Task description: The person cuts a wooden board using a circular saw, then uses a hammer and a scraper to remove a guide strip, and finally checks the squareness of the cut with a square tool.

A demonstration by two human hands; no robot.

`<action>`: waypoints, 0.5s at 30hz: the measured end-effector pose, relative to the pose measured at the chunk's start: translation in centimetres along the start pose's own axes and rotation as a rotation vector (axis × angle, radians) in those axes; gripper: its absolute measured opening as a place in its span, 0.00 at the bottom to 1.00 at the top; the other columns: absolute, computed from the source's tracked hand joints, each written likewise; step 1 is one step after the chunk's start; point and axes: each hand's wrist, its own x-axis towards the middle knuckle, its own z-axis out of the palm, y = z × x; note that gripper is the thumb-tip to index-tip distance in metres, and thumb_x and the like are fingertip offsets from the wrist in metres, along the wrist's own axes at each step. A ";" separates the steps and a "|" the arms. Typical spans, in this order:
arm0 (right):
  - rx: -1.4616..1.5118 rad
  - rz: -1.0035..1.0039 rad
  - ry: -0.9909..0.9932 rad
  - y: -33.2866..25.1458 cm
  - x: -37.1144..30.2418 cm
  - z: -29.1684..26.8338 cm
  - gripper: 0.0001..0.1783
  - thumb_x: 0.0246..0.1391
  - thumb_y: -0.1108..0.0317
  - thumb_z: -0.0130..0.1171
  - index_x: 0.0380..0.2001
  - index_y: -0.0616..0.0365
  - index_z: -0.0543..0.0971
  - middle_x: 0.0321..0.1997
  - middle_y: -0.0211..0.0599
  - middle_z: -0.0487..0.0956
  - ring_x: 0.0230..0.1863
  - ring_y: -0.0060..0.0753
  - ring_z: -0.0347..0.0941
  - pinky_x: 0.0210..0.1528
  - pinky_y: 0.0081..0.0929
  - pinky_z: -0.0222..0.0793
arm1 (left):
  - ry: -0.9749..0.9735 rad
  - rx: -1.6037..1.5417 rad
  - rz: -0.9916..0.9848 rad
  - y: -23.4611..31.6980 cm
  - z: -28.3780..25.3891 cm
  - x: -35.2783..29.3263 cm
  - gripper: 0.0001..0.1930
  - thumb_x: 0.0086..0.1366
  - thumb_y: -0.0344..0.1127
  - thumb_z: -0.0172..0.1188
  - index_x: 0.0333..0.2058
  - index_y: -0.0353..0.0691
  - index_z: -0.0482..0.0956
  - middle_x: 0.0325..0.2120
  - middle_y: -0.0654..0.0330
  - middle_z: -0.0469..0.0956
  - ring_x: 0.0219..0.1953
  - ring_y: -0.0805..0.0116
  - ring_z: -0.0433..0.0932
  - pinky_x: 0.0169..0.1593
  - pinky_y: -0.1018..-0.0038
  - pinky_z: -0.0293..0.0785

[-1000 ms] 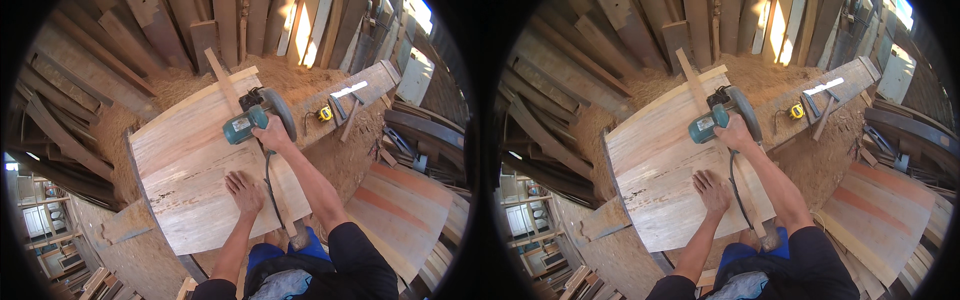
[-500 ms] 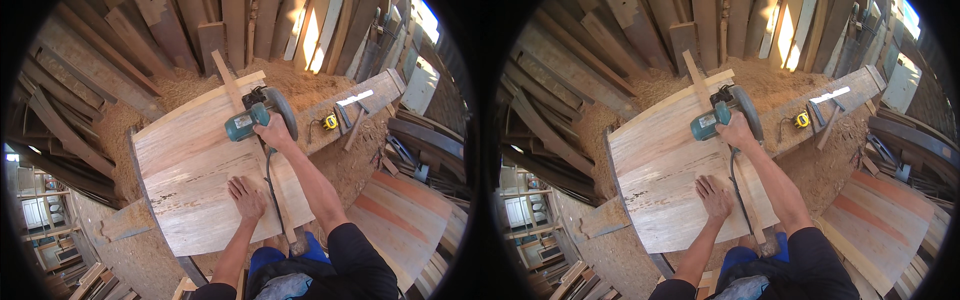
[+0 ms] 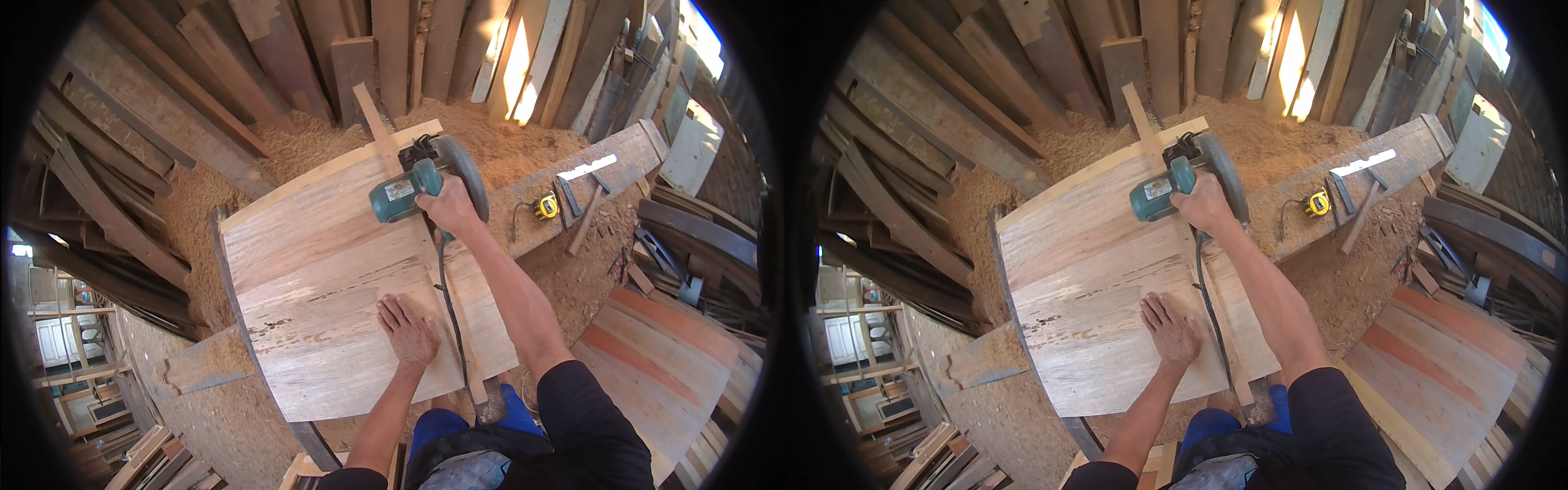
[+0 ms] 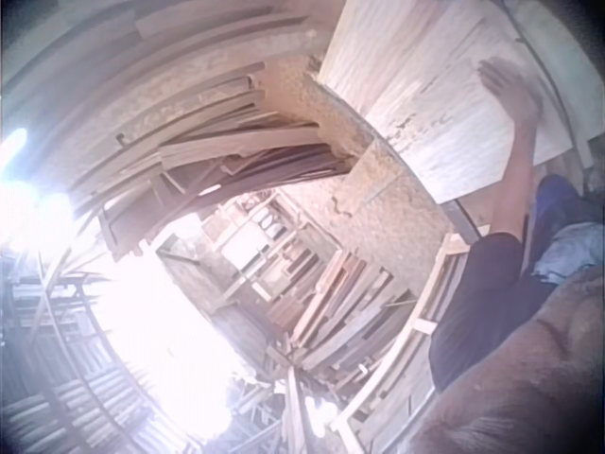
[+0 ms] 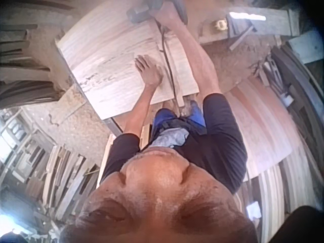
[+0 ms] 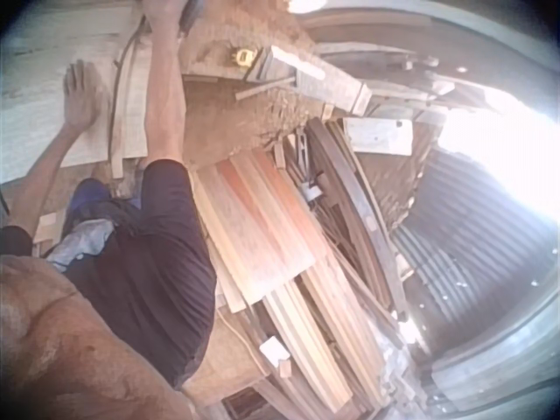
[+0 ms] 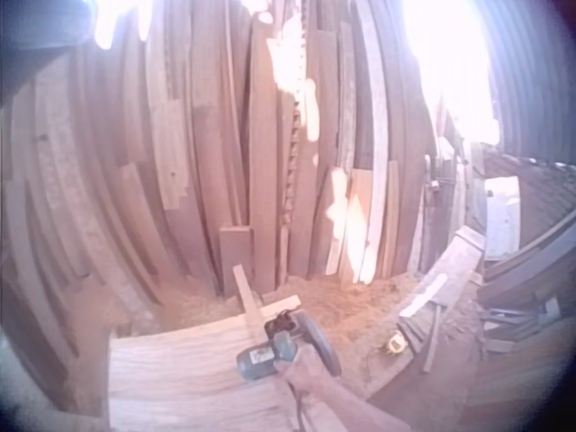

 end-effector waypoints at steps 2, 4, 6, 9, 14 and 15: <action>0.001 0.001 -0.003 0.0 0.2 0.1 0.15 0.47 0.72 0.63 0.38 0.71 0.80 0.32 0.48 0.81 0.37 0.40 0.78 0.47 0.37 0.73 | -0.001 0.005 0.003 -0.2 0.1 0.0 0.44 0.67 0.41 0.53 0.69 0.17 0.41 0.70 0.21 0.39 0.73 0.21 0.32 0.74 0.37 0.28; 0.019 -0.030 0.003 0.2 0.4 0.2 0.15 0.47 0.72 0.64 0.38 0.71 0.80 0.32 0.49 0.81 0.38 0.40 0.79 0.47 0.37 0.73 | 0.009 0.005 0.014 -0.4 0.2 -0.1 0.45 0.67 0.41 0.53 0.69 0.17 0.41 0.71 0.22 0.39 0.74 0.22 0.32 0.74 0.37 0.28; -0.009 -0.031 -0.002 0.0 0.6 0.2 0.16 0.47 0.71 0.64 0.39 0.71 0.80 0.32 0.49 0.82 0.38 0.41 0.79 0.47 0.37 0.73 | -0.001 0.017 0.003 -0.2 -0.1 -0.2 0.44 0.67 0.42 0.54 0.69 0.17 0.41 0.71 0.23 0.39 0.74 0.22 0.33 0.74 0.37 0.29; -0.022 -0.076 0.001 0.7 1.2 0.4 0.17 0.47 0.70 0.64 0.39 0.71 0.80 0.32 0.50 0.82 0.38 0.42 0.79 0.47 0.37 0.73 | -0.011 0.029 -0.006 0.1 -0.4 0.1 0.44 0.67 0.42 0.54 0.69 0.16 0.44 0.71 0.23 0.42 0.73 0.22 0.35 0.74 0.38 0.30; 0.044 -0.066 0.007 2.1 1.7 0.7 0.13 0.50 0.70 0.66 0.37 0.66 0.79 0.27 0.33 0.77 0.27 0.25 0.71 0.32 0.30 0.69 | 0.012 0.034 0.004 0.1 0.2 0.4 0.43 0.67 0.43 0.55 0.68 0.15 0.47 0.70 0.23 0.45 0.73 0.22 0.39 0.74 0.38 0.33; 0.009 -0.099 0.014 2.1 1.8 0.6 0.13 0.51 0.70 0.66 0.38 0.66 0.79 0.27 0.33 0.77 0.27 0.25 0.71 0.31 0.30 0.69 | 0.025 0.039 0.003 0.1 0.2 0.4 0.43 0.67 0.43 0.55 0.68 0.16 0.46 0.70 0.23 0.44 0.73 0.22 0.38 0.74 0.38 0.33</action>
